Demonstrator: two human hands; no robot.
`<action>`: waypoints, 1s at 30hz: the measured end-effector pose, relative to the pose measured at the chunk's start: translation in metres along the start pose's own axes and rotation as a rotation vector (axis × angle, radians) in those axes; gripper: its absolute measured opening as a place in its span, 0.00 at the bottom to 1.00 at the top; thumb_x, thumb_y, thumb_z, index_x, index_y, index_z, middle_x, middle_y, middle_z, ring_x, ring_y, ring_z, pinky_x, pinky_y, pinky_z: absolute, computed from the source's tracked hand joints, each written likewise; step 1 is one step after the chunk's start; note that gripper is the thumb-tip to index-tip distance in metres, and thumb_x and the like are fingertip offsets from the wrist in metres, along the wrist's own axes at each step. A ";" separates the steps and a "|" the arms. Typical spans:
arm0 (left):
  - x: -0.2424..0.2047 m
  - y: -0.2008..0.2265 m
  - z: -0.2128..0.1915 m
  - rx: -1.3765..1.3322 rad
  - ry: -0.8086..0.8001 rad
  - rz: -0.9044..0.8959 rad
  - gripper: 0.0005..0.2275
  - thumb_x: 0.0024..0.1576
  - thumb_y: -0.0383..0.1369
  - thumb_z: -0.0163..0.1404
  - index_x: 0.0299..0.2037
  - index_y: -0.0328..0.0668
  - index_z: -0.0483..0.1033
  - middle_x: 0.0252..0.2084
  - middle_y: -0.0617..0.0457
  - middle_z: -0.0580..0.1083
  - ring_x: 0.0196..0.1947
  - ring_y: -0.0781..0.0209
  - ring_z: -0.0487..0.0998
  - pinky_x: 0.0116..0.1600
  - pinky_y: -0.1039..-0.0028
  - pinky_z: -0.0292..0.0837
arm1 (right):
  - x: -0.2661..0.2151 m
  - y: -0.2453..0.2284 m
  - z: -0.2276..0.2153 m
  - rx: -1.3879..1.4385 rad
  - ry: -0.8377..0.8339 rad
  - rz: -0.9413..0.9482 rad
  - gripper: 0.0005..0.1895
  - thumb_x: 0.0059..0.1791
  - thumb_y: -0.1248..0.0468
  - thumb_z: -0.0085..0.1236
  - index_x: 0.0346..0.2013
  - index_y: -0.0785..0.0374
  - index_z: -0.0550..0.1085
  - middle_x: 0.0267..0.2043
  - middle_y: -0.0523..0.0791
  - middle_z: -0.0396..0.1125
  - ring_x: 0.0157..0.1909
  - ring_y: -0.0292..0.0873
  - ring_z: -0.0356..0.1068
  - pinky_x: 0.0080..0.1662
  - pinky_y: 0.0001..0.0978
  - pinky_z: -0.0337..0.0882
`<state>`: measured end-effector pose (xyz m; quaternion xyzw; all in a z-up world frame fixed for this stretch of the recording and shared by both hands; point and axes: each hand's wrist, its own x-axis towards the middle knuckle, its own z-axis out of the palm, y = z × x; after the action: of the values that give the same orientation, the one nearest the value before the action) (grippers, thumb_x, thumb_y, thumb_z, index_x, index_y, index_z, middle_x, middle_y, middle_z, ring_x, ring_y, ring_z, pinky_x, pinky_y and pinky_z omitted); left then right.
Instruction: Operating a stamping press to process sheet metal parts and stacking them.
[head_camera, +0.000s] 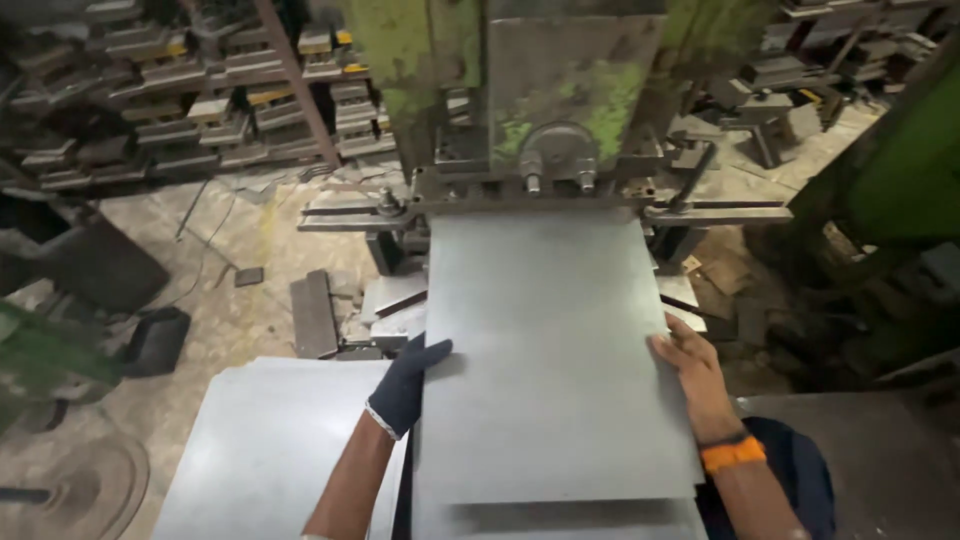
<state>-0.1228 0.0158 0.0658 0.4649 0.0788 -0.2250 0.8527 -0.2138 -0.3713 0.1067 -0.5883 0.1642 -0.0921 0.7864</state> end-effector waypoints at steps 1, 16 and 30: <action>0.002 -0.002 0.007 0.029 0.111 -0.009 0.27 0.50 0.27 0.57 0.63 0.31 0.71 0.50 0.41 0.77 0.47 0.51 0.76 0.56 0.64 0.68 | 0.016 0.006 -0.005 -0.052 0.015 -0.016 0.24 0.49 0.72 0.55 0.61 0.68 0.71 0.42 0.49 0.72 0.38 0.39 0.71 0.43 0.30 0.69; 0.133 0.016 0.001 0.361 0.313 0.081 0.27 0.41 0.31 0.72 0.51 0.32 0.80 0.38 0.39 0.81 0.39 0.49 0.84 0.47 0.61 0.80 | 0.146 0.007 -0.023 -0.255 -0.033 -0.052 0.20 0.46 0.61 0.66 0.52 0.62 0.78 0.28 0.48 0.73 0.29 0.36 0.74 0.36 0.32 0.74; 0.114 0.018 -0.007 0.114 0.205 0.037 0.24 0.42 0.27 0.63 0.52 0.36 0.79 0.42 0.41 0.80 0.41 0.46 0.84 0.52 0.61 0.77 | 0.104 -0.002 -0.005 -0.168 0.061 -0.127 0.09 0.44 0.65 0.69 0.31 0.69 0.79 0.15 0.45 0.62 0.18 0.30 0.57 0.26 0.19 0.59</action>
<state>-0.0134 -0.0054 0.0360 0.5347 0.1441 -0.1648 0.8162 -0.1188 -0.4113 0.0915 -0.6581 0.1576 -0.1455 0.7217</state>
